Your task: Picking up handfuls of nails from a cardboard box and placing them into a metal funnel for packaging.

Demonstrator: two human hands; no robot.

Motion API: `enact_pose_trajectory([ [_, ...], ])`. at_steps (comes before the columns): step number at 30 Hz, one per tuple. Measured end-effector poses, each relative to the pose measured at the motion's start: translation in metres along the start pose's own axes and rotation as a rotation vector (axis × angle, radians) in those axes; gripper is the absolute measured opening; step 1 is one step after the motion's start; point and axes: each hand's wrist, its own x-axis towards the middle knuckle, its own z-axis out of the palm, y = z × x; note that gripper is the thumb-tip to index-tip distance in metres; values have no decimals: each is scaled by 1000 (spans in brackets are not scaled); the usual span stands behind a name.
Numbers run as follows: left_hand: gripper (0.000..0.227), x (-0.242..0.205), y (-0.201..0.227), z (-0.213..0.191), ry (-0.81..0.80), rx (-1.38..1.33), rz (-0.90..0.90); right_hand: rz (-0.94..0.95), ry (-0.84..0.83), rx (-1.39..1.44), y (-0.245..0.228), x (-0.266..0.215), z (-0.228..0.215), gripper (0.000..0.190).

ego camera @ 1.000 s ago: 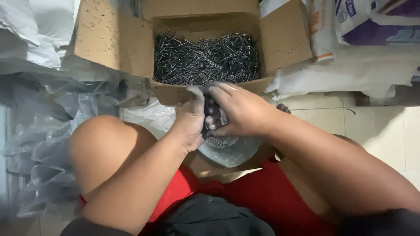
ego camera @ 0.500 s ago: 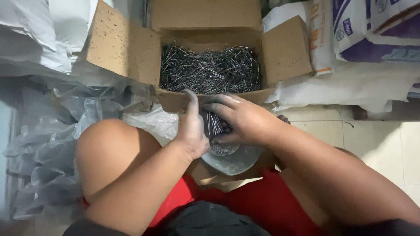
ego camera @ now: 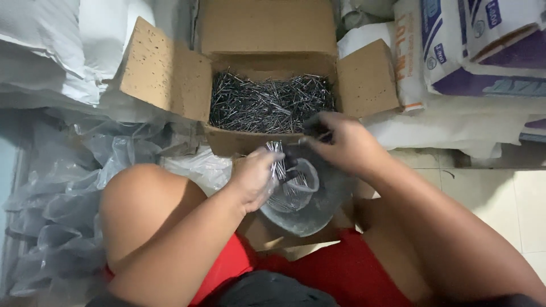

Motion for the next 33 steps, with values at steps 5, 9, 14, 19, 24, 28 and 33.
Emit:
enact_pose_trajectory([
  [5,31,-19,14,-3,19,307,-14,174,-73,19,12,-1,6,30],
  [9,20,12,-8,-7,-220,63,9,250,-116,100,4,0,9,30],
  [14,28,7,-4,10,-62,214,62,336,-120,153,7,1,21,36],
  [19,34,-3,6,14,4,582,160,426,-146,235,6,3,34,41],
  [24,34,0,5,10,-73,713,102,497,-105,591,-7,-1,35,45],
  [28,35,-3,3,13,-61,648,165,452,-46,671,3,1,45,38],
  [33,57,-9,13,11,5,649,57,399,18,736,1,0,36,31],
])
